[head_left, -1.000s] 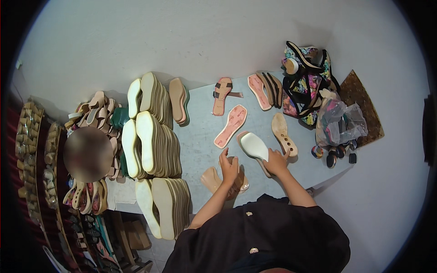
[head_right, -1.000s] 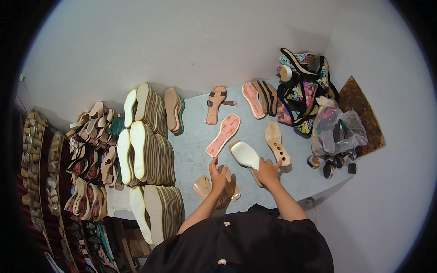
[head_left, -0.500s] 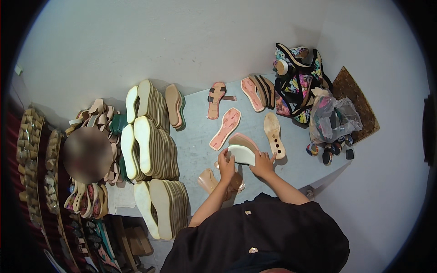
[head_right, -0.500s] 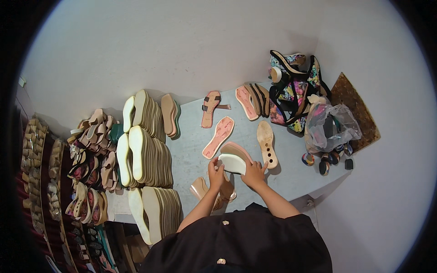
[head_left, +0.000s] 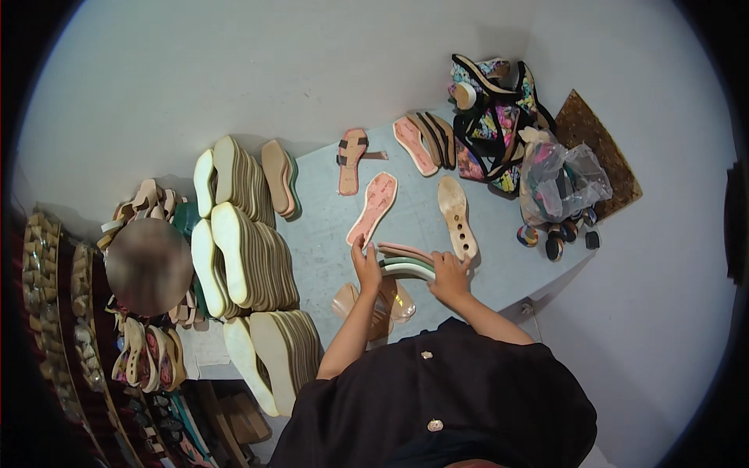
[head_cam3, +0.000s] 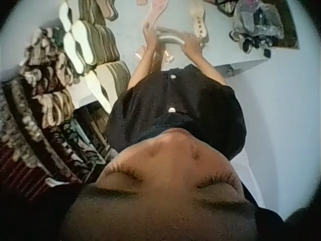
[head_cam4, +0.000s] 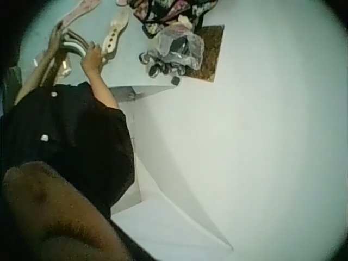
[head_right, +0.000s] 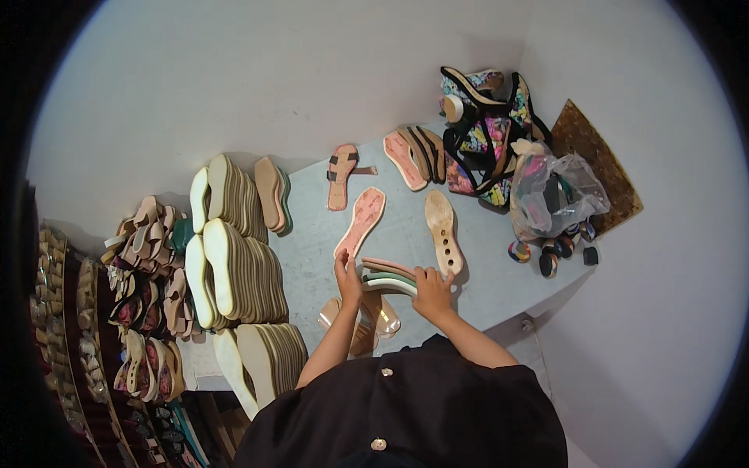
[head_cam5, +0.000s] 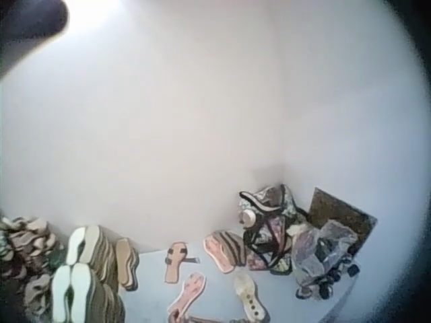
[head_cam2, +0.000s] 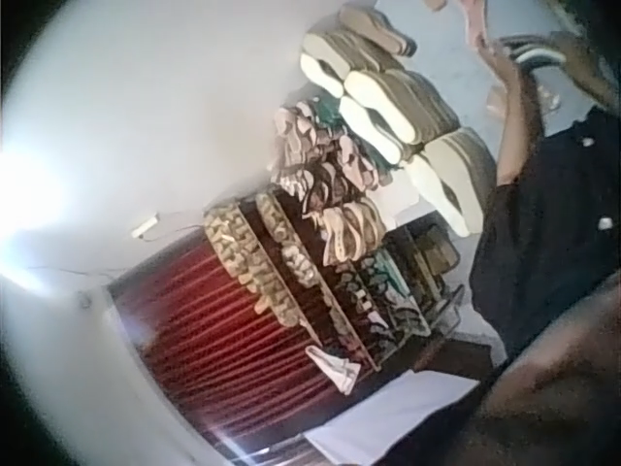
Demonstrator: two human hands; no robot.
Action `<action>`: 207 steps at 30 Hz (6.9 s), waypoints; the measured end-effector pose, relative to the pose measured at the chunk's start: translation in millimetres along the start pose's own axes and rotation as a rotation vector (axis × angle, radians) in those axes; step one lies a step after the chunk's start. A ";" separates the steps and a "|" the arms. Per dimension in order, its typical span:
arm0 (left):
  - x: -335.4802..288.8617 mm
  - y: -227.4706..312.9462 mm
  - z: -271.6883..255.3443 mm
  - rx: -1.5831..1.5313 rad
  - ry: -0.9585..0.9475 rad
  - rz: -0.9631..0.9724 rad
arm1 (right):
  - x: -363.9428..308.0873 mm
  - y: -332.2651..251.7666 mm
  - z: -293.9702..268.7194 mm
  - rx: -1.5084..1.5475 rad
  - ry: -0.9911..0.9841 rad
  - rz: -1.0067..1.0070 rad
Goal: Sorting and organizing various shoe soles, insoles, and wooden lasts on a production workbench.
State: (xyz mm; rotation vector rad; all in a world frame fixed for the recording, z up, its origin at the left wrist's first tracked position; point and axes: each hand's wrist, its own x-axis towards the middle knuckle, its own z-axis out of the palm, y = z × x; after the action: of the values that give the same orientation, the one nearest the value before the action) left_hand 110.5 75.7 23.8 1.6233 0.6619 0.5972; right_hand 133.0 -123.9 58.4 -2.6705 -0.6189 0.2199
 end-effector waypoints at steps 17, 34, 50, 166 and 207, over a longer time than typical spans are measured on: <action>-27.6 7.4 18.1 0.482 -0.617 0.617 | -15.2 41.7 -12.4 0.007 0.022 -0.107; 38.2 29.1 29.7 0.501 -0.567 0.162 | 43.5 11.5 -21.9 0.064 -0.382 0.142; -5.7 2.5 -0.4 0.594 -0.660 0.358 | 10.1 25.0 -8.8 -0.158 0.096 -0.189; 221.0 -4.7 -114.5 1.028 0.488 -0.017 | 140.4 -57.8 20.8 1.196 -0.525 0.163; 40.2 -3.6 -21.1 -0.114 -0.060 -0.043 | 158.3 -27.5 18.2 1.268 -0.348 0.080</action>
State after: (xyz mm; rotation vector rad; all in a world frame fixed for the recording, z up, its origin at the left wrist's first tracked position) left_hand 123.6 119.3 24.0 1.5113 0.6060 0.5431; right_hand 258.9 -23.7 42.9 -1.4262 -0.2798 0.7943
